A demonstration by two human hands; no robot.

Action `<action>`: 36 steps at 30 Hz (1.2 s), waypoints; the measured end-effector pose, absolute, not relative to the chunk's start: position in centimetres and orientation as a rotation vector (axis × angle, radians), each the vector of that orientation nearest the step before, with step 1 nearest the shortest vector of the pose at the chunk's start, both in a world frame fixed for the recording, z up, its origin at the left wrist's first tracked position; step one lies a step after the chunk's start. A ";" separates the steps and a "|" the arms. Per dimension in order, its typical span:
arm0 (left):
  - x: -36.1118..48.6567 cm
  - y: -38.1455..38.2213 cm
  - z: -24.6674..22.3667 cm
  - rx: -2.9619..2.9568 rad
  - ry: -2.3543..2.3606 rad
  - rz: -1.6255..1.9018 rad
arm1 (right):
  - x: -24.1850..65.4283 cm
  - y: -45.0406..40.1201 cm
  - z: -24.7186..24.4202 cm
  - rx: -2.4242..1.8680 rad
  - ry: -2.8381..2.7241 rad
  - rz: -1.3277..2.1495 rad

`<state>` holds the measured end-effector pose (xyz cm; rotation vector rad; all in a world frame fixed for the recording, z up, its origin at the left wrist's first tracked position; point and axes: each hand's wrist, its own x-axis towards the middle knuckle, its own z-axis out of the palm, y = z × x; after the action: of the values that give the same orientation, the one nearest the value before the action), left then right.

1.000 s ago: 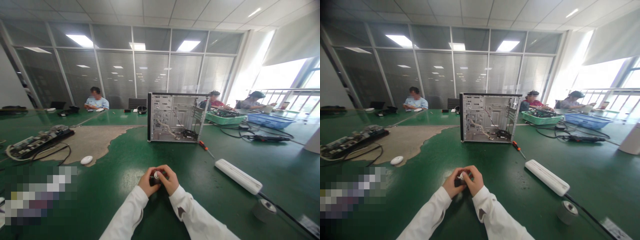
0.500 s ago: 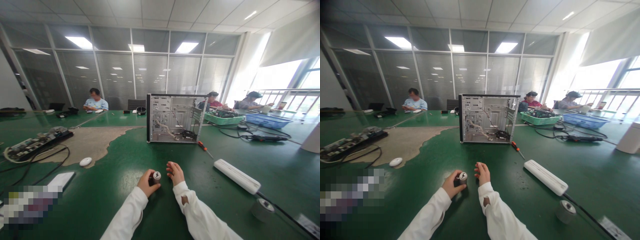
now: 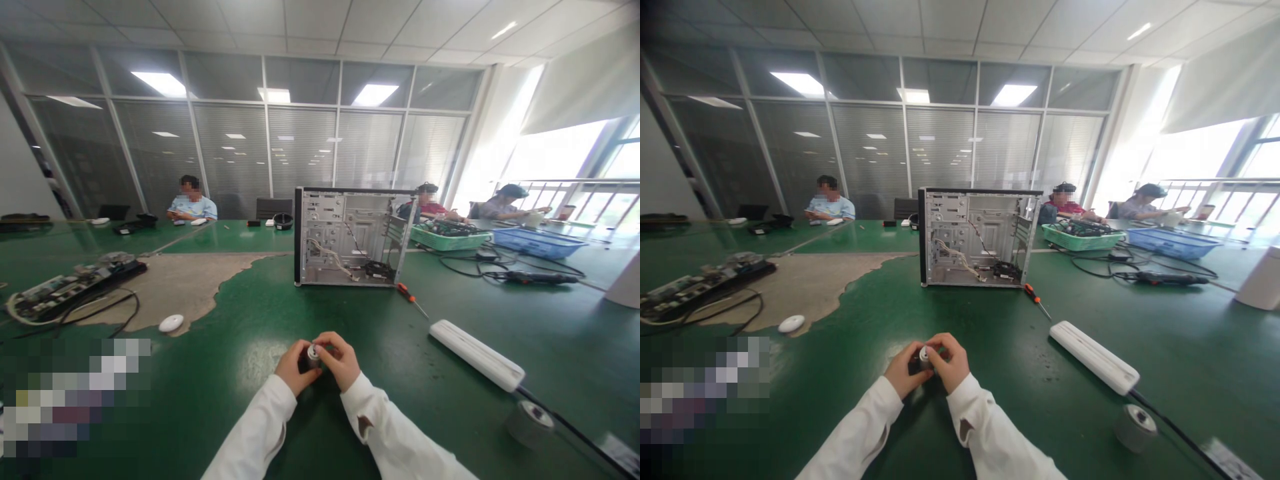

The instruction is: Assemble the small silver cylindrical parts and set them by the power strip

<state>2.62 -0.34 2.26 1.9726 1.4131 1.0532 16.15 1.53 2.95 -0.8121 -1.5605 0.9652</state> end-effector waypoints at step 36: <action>2.7 -0.6 2.7 1.981 1.402 1.054 | 16.3 0.8 4.1 -0.797 -1.668 0.815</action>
<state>2.67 -0.57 2.71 1.9808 1.4021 1.0538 16.29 0.84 4.11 -0.7973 -1.6684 0.8147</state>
